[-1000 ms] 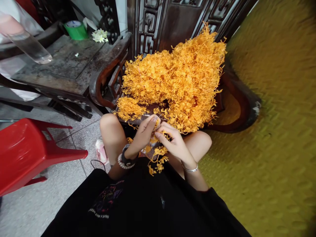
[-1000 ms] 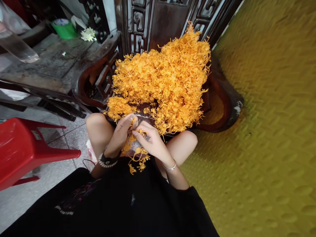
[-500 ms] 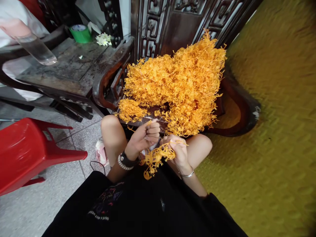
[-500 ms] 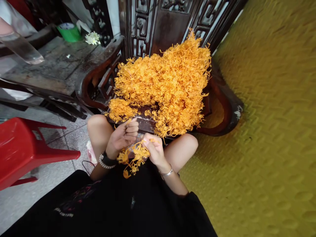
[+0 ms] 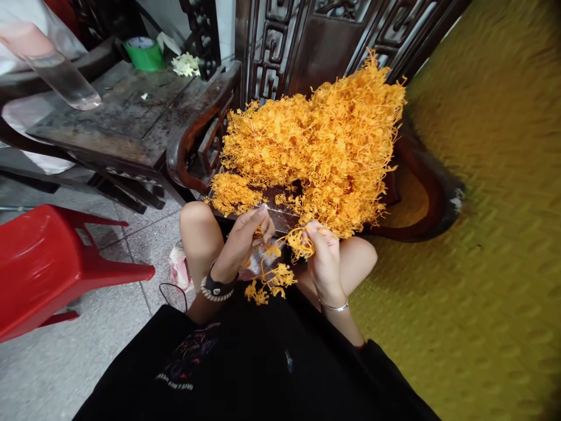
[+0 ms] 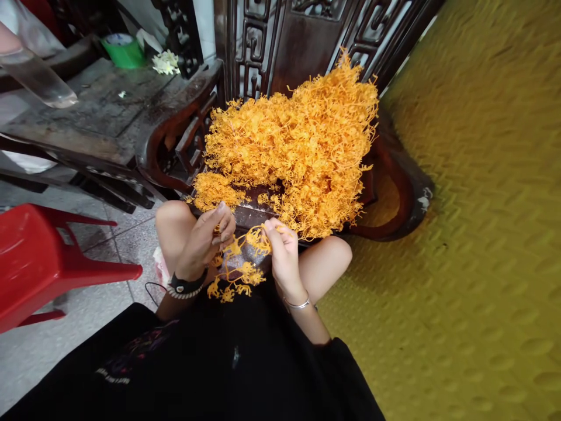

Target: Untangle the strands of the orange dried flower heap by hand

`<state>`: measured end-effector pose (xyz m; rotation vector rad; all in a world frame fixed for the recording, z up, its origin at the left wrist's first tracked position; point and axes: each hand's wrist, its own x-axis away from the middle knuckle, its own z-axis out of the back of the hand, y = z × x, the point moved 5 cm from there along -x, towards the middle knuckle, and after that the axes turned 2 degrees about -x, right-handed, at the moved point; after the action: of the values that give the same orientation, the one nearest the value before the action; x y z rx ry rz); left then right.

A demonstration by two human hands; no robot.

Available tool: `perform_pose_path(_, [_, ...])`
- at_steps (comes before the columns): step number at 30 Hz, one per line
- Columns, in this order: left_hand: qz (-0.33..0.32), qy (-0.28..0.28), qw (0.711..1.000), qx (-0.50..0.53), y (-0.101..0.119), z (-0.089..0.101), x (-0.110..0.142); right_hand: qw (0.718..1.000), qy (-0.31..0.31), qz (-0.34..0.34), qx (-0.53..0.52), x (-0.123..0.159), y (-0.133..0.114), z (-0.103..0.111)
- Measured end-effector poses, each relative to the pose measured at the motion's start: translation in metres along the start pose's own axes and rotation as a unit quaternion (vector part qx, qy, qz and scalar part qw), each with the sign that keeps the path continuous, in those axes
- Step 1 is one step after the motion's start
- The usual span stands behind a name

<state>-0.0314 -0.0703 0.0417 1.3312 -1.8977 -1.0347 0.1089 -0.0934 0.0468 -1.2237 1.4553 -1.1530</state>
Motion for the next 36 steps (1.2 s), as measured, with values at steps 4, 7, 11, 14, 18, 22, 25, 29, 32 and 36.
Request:
perform_pose_path(4, [-0.075, 0.022, 0.985, -0.153, 0.008, -0.002, 0.007, 1.0, 0.008, 0.013, 0.02, 0.0, -0.004, -0.001])
perform_pose_path(7, [-0.161, 0.053, 0.94, -0.297, 0.018, -0.004, 0.015, 0.999, 0.008, 0.022, 0.044, 0.0, -0.007, -0.003])
perform_pose_path(11, [-0.223, 0.002, 0.869, -0.441, 0.022, -0.011, 0.016, 0.999, 0.001, 0.014, 0.042, -0.001, -0.009, -0.005])
perform_pose_path(14, [-0.24, -0.056, 0.827, -0.506, 0.019, -0.015, 0.01, 0.999, -0.028, -0.038, 0.002, -0.004, -0.005, -0.009])
perform_pose_path(18, [-0.278, -0.096, 0.811, -0.507, 0.017, -0.021, 0.006, 0.992, -0.054, -0.1, -0.045, -0.007, 0.0, -0.013])
perform_pose_path(22, [-0.258, -0.079, 0.817, -0.51, 0.015, -0.019, 0.004, 0.994, -0.043, -0.093, -0.045, -0.008, -0.003, -0.013])
perform_pose_path(25, [-0.285, -0.026, 0.796, -0.534, 0.017, -0.015, 0.004, 0.994, -0.017, -0.102, -0.026, -0.007, -0.003, -0.01])
perform_pose_path(29, [-0.348, -0.006, 0.746, -0.568, 0.019, -0.013, 0.003, 0.991, -0.004, -0.131, -0.038, -0.009, 0.001, -0.008])
perform_pose_path(32, [-0.361, -0.014, 0.732, -0.578, 0.015, -0.013, 0.001, 0.986, -0.016, -0.153, -0.07, -0.013, 0.003, -0.007])
perform_pose_path(36, [-0.377, -0.028, 0.75, -0.543, 0.009, -0.012, -0.002, 0.979, -0.035, -0.177, -0.09, -0.017, 0.003, -0.007])
